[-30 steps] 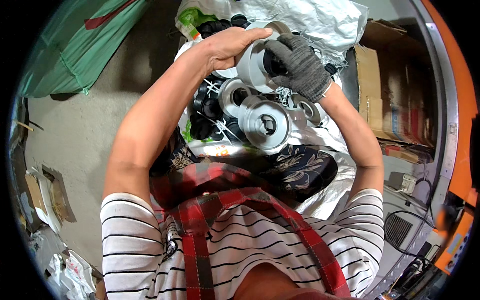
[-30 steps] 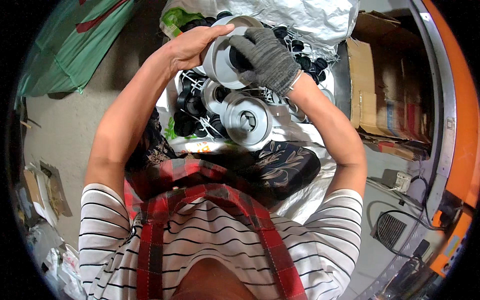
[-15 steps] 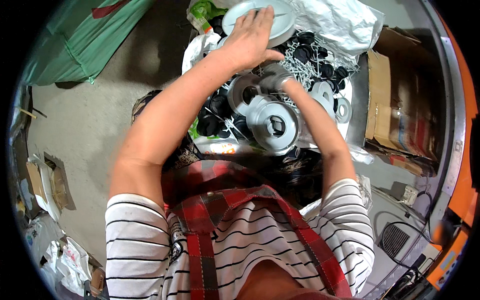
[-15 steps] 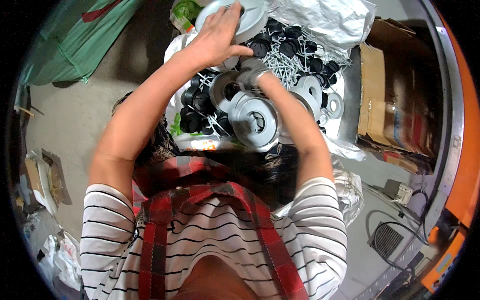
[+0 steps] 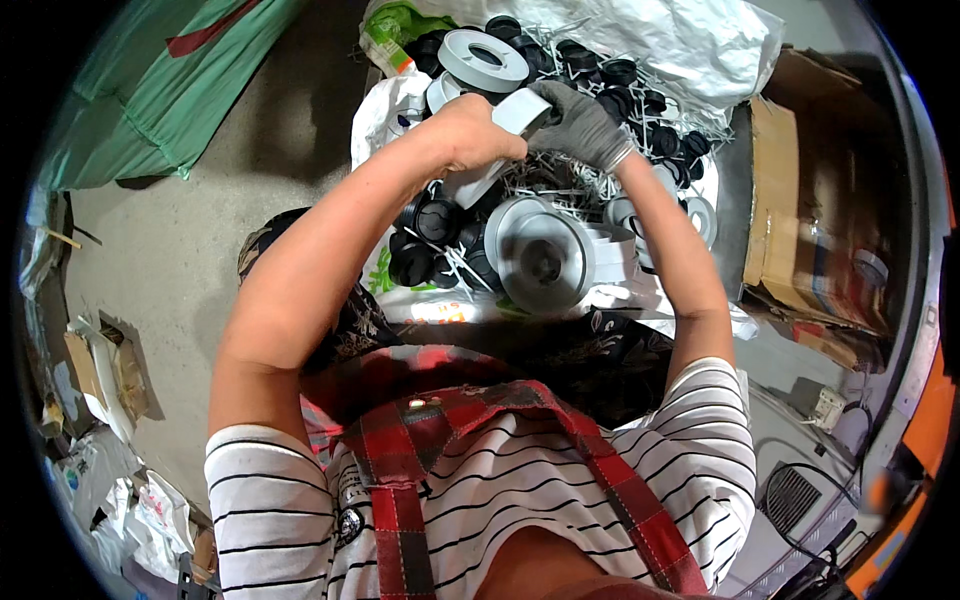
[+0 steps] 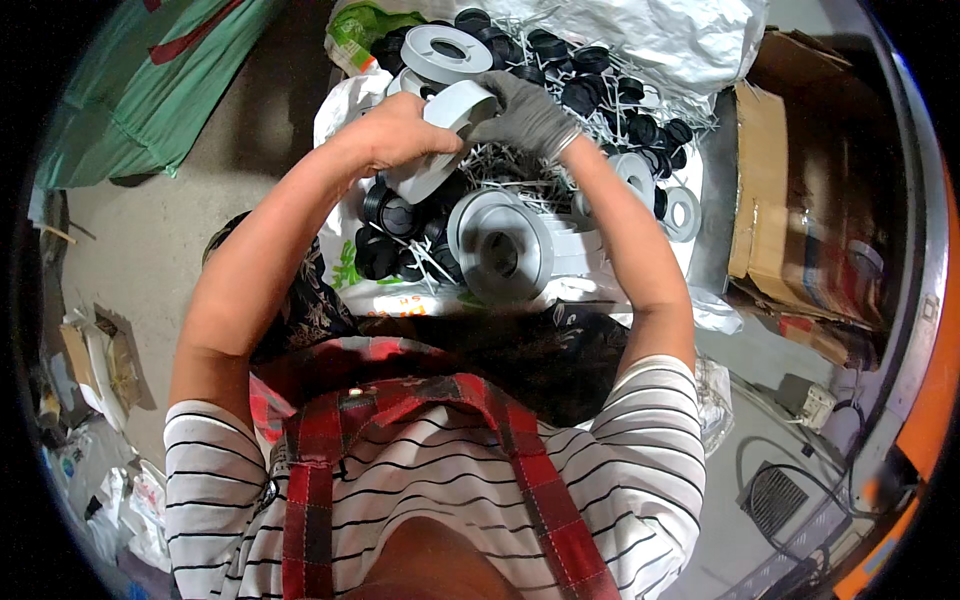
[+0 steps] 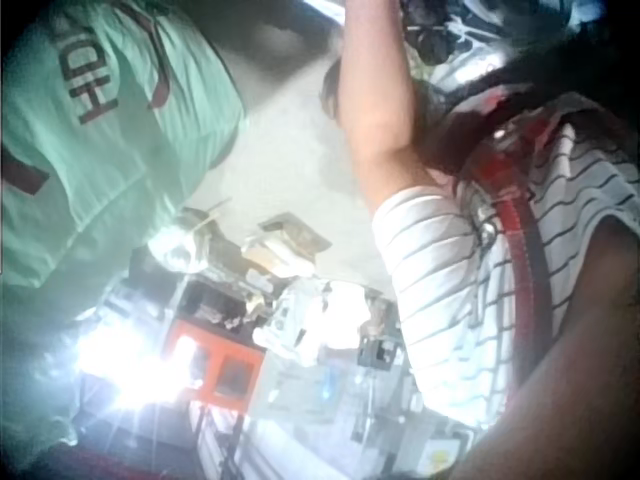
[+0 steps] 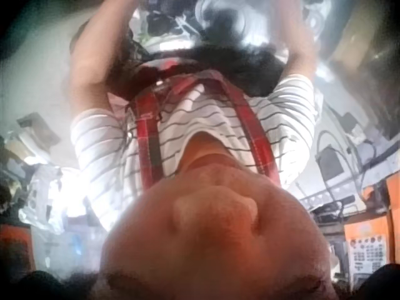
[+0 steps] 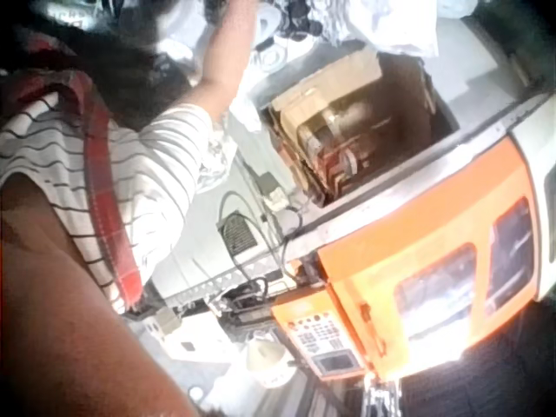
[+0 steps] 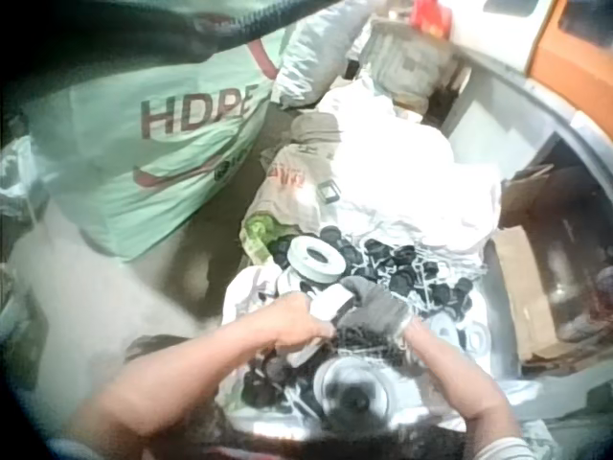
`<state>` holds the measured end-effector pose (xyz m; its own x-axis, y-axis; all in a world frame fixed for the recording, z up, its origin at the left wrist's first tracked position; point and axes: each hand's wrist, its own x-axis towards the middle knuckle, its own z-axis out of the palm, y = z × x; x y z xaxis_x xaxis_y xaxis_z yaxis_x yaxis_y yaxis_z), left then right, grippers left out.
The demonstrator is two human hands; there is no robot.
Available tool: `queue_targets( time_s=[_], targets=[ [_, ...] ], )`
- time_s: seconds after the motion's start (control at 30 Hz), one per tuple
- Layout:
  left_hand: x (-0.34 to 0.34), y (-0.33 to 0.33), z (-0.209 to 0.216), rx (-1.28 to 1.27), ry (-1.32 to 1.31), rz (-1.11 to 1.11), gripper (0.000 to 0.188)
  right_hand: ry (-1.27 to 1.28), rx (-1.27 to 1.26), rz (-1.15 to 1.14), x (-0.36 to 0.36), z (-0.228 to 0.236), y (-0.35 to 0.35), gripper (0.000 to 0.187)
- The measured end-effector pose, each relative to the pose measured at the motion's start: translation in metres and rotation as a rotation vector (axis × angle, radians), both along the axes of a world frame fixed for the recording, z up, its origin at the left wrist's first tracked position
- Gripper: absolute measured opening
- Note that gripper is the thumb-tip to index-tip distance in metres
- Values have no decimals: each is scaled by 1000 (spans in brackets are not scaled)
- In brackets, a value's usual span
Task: The person sorts round components and metal frames into large bags.
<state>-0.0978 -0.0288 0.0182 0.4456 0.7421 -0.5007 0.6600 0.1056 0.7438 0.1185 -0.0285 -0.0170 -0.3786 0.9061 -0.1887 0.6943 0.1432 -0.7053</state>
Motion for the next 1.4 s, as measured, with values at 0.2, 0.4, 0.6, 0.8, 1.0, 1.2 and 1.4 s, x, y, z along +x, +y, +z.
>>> queue_targets(
  time_s=[0.2,0.4,0.6,0.8,1.0,1.2,1.4],
  targets=[
    [7,2,16,123,-207,276,54,-587,337,-237,80,-98,73,67],
    [-5,10,20,-65,-391,380,40,-793,72,-142,46,-111,71,34],
    [-2,3,30,-263,-596,351,35,-508,482,-330,71,-48,43,35],
    [22,-8,28,-518,-898,421,45,-187,520,-252,37,60,-19,29],
    [18,-17,27,-431,-1020,376,50,-375,339,-149,-14,99,-54,74],
    [14,-19,32,-438,-936,346,54,-447,367,7,-7,116,-63,77],
    [15,-19,35,-415,-894,320,60,-582,422,-49,-28,116,-74,90]
  ],
)
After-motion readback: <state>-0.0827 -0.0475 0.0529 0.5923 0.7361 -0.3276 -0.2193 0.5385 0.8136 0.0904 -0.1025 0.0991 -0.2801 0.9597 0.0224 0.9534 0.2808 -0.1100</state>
